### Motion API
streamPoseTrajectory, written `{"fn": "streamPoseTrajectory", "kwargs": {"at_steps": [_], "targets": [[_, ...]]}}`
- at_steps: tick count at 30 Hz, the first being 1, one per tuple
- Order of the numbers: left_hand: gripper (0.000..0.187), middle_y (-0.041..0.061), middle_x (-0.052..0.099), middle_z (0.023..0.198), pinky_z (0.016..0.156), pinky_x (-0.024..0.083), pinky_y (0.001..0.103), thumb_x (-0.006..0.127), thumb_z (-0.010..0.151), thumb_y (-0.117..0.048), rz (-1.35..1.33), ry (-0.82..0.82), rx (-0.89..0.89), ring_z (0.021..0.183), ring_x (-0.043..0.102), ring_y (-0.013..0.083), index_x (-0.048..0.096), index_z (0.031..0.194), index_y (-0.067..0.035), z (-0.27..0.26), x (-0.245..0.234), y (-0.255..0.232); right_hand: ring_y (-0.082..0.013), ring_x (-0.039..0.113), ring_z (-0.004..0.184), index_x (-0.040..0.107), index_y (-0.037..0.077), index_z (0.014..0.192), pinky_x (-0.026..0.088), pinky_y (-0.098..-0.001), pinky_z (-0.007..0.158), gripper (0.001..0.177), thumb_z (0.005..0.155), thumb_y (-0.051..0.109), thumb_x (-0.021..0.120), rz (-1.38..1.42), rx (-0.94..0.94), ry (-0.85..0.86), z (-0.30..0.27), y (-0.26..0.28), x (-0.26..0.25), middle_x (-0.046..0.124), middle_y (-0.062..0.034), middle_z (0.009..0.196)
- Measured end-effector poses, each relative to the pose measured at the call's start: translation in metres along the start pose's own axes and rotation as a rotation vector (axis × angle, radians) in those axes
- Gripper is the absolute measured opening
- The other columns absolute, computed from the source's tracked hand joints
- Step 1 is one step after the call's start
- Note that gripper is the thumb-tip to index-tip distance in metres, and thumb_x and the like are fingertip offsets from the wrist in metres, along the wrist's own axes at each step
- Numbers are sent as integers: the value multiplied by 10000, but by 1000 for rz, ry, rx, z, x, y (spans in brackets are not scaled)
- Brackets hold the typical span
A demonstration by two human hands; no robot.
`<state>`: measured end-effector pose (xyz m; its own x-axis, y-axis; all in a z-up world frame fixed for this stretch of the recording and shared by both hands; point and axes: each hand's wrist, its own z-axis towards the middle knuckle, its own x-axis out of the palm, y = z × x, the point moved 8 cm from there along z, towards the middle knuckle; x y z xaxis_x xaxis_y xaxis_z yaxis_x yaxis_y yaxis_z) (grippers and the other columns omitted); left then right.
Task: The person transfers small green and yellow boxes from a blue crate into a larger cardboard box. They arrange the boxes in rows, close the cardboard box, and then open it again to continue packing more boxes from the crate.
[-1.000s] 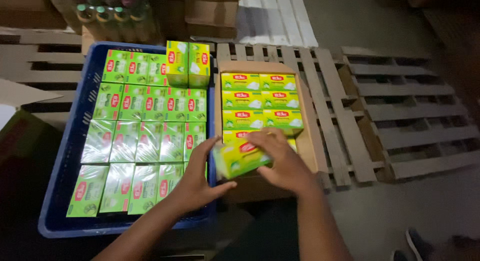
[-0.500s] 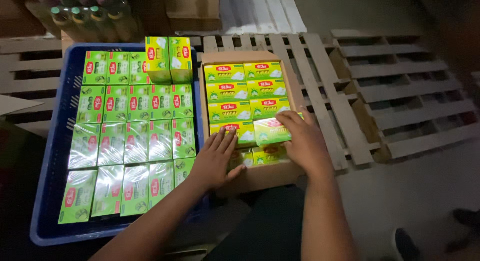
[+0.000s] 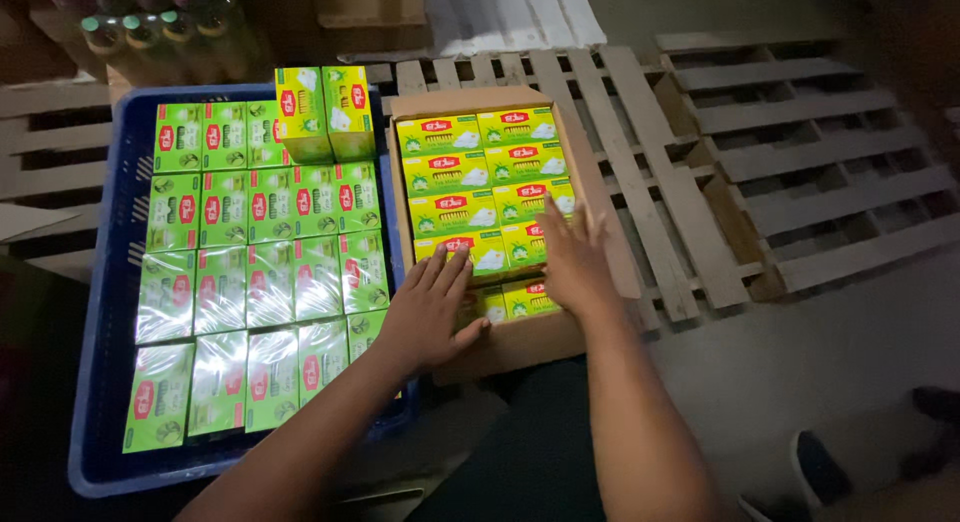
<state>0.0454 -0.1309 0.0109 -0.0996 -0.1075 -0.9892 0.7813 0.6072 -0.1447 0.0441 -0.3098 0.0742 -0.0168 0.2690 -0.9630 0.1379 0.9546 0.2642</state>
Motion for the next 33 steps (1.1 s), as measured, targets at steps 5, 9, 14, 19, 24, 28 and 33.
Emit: {"fn": "streamPoseTrajectory", "kwargs": {"at_steps": [5,9,14,19,24,28,33], "targets": [[787,159,324,1632,1211,286,529,346,1021,-663,-113,-24,-26,1516,306,416,397,1551,-84,25,5,12,-564,-92,1527,149,72,1662,-55,-676,1225,812,963,202,541,-22,-40,222,1,1,31,-5,-175,1744],[636,152,218,1700,1241,201,550,297,1099,-465,-37,-95,-71,1554,187,445,335,1608,-85,48,9,19,-512,-97,1551,101,75,1676,-96,-593,1253,711,1084,433,265,-38,44,279,9,-3,33,-33,-153,1750],[589,147,268,1684,1237,195,553,312,1106,-399,51,-104,-98,1541,227,440,319,1611,-97,50,9,11,-536,4,1549,158,67,1666,-22,-618,1249,669,1094,388,288,-89,40,171,15,-1,41,39,-189,1740],[593,141,265,1690,1238,187,559,274,1109,-408,41,-106,-95,1543,225,444,312,1616,-103,49,10,14,-550,-14,1541,140,73,1673,-36,-628,1238,673,1096,395,268,-106,34,145,23,-5,50,13,-190,1740],[577,137,314,1669,1221,217,546,301,1107,-409,58,-197,-84,1521,283,427,356,1600,-114,43,1,11,-534,-29,1546,119,83,1674,-63,-618,1239,659,1106,393,246,-72,33,145,17,-4,46,16,-193,1735],[582,126,327,1663,1222,232,537,342,1091,-417,27,-247,-105,1514,296,419,384,1585,-114,40,1,12,-532,-58,1547,136,90,1677,-64,-631,1229,685,1097,415,303,8,52,182,10,2,35,10,-177,1743],[589,108,301,1677,1227,218,539,347,1091,-426,54,-285,-101,1522,278,408,359,1601,-131,42,7,13,-541,-40,1545,154,79,1673,-50,-657,1222,693,1096,411,347,-24,37,176,12,-6,42,49,-185,1740]]}}
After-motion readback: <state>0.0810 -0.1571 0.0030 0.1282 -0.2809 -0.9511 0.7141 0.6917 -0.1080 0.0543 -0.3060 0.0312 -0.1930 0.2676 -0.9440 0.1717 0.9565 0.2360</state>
